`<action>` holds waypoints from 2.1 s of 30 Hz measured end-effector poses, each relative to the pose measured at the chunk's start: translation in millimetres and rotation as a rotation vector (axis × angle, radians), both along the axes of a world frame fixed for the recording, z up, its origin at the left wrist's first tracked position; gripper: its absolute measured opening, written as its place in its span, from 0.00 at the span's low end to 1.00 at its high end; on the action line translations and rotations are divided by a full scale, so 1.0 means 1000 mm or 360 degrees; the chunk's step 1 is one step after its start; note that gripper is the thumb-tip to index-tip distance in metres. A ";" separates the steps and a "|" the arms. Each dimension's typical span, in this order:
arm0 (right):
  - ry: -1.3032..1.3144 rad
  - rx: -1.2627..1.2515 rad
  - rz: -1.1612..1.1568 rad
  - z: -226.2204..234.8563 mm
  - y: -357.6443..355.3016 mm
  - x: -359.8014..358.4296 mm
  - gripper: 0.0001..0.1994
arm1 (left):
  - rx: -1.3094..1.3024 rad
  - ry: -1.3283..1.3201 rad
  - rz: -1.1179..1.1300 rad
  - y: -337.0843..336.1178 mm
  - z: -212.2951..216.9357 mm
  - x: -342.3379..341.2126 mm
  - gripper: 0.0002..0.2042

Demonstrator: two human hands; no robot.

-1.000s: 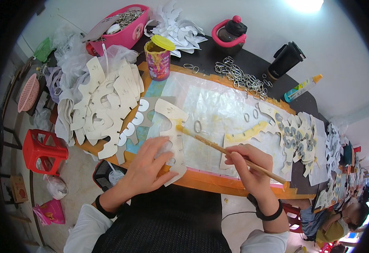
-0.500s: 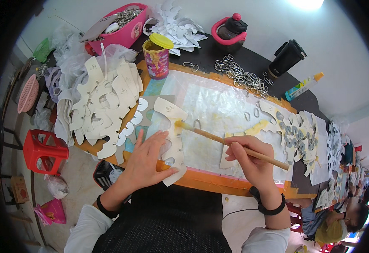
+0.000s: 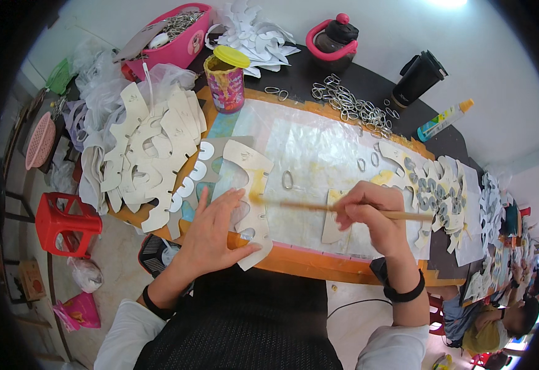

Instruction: The person is applying adhesive to shoe components using a brush.

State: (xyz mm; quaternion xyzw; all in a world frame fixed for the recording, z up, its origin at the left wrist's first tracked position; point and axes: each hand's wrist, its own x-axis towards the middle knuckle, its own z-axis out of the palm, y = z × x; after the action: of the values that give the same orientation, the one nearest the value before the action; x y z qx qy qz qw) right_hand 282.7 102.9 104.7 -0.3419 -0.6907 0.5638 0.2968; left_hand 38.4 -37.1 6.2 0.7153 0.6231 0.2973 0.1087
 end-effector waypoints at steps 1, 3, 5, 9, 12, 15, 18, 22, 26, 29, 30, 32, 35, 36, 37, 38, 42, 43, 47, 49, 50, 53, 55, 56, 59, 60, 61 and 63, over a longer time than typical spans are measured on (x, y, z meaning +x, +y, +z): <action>0.0062 -0.0037 0.0084 0.001 0.006 0.006 0.10 | -0.0007 -0.0006 0.0009 -0.001 0.001 0.000 0.42; 0.0185 -0.0110 0.0246 0.004 0.018 0.017 0.10 | -0.0012 -0.0009 0.0016 -0.001 0.001 0.000 0.42; 0.0191 -0.0083 0.0047 0.001 0.015 0.007 0.11 | -0.0009 -0.0002 0.0012 0.001 0.001 0.000 0.42; 0.0062 -0.0037 0.0206 0.004 0.023 0.008 0.11 | 0.0003 0.0008 0.0012 0.000 0.002 -0.001 0.42; 0.0280 -0.0138 0.0132 0.004 0.024 0.010 0.10 | -0.0018 0.0006 0.0011 0.000 0.003 -0.001 0.42; 0.0044 0.0096 -0.0008 -0.001 0.013 -0.010 0.11 | -0.0047 0.0007 0.0022 0.000 0.003 -0.001 0.43; 0.0098 -0.0066 0.0249 0.006 0.032 0.012 0.11 | -0.0045 -0.0019 0.0023 -0.001 0.002 -0.002 0.43; 0.0193 -0.0009 0.0042 -0.001 0.022 -0.011 0.11 | -0.0059 -0.0030 0.0017 0.000 0.004 -0.001 0.43; 0.0066 -0.0031 0.0270 0.005 0.041 0.008 0.11 | -0.0043 -0.0034 0.0016 -0.001 0.005 -0.002 0.43; 0.0156 -0.0099 0.0179 0.008 0.035 -0.001 0.10 | -0.0053 -0.0038 0.0010 0.000 0.006 -0.001 0.43; 0.0154 -0.0082 0.0132 0.005 0.030 -0.008 0.10 | -0.0053 -0.0022 0.0009 0.000 0.005 -0.002 0.44; 0.0042 -0.0106 0.0240 0.003 0.033 -0.005 0.10 | -0.0055 0.0009 0.0008 -0.001 0.003 -0.003 0.45; 0.0134 -0.0178 0.0373 0.005 0.040 0.008 0.10 | -0.0078 0.0000 0.0001 -0.002 0.007 -0.003 0.48; 0.0224 -0.0245 0.0224 0.005 0.034 0.003 0.10 | -0.0080 0.0000 -0.0003 -0.002 0.007 -0.003 0.49; 0.0182 -0.0170 0.0236 0.004 0.031 0.001 0.10 | -0.0082 -0.0001 -0.0008 -0.002 0.006 -0.003 0.50; 0.0140 -0.0095 0.0248 0.002 0.029 0.000 0.10 | -0.0084 -0.0001 -0.0013 -0.001 0.005 -0.003 0.50; 0.0046 -0.0162 0.0425 0.006 0.028 0.008 0.10 | -0.0106 0.0008 -0.0019 -0.003 0.006 -0.003 0.52; 0.0050 -0.0152 0.0325 0.006 0.026 0.007 0.10 | -0.0096 0.0016 -0.0027 -0.002 0.005 -0.004 0.53; -0.0009 -0.0147 0.0322 0.003 0.020 0.011 0.10 | -0.0087 0.0024 -0.0028 -0.003 0.004 -0.005 0.56; 0.0008 -0.0197 0.0401 0.002 0.021 0.016 0.10 | -0.0085 0.0032 -0.0029 -0.003 0.005 -0.005 0.56; 0.0058 -0.0242 0.0385 0.001 0.021 0.017 0.10 | -0.0084 0.0036 -0.0028 -0.003 0.005 -0.005 0.57; 0.0157 -0.0269 0.0253 -0.003 0.014 0.019 0.09 | -0.0074 0.0041 -0.0043 -0.001 0.005 -0.004 0.57; 0.0147 -0.0222 0.0194 -0.006 0.011 0.021 0.09 | -0.0079 0.0042 -0.0040 -0.002 0.005 -0.004 0.57; 0.0113 -0.0182 0.0185 -0.007 0.011 0.025 0.08 | -0.0081 0.0042 -0.0040 -0.002 0.004 -0.004 0.57; 0.0033 -0.0162 0.0131 -0.008 0.011 0.027 0.06 | -0.0062 0.0054 -0.0040 -0.002 0.003 -0.004 0.57; 0.0011 -0.0173 0.0107 -0.008 0.011 0.027 0.06 | -0.0060 0.0053 -0.0042 -0.002 0.003 -0.004 0.57; 0.0041 -0.0186 0.0074 -0.007 0.008 0.026 0.05 | -0.0057 0.0051 -0.0044 -0.002 0.003 -0.004 0.57; 0.0102 -0.0212 0.0012 -0.005 0.002 0.022 0.03 | -0.0059 0.0043 -0.0045 -0.002 0.004 -0.005 0.57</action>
State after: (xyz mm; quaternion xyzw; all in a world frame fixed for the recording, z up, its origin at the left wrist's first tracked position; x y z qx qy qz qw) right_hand 304.9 105.4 100.1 -0.3400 -0.6431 0.6204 0.2931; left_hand 33.6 -39.4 10.2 0.7258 0.6198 0.2743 0.1176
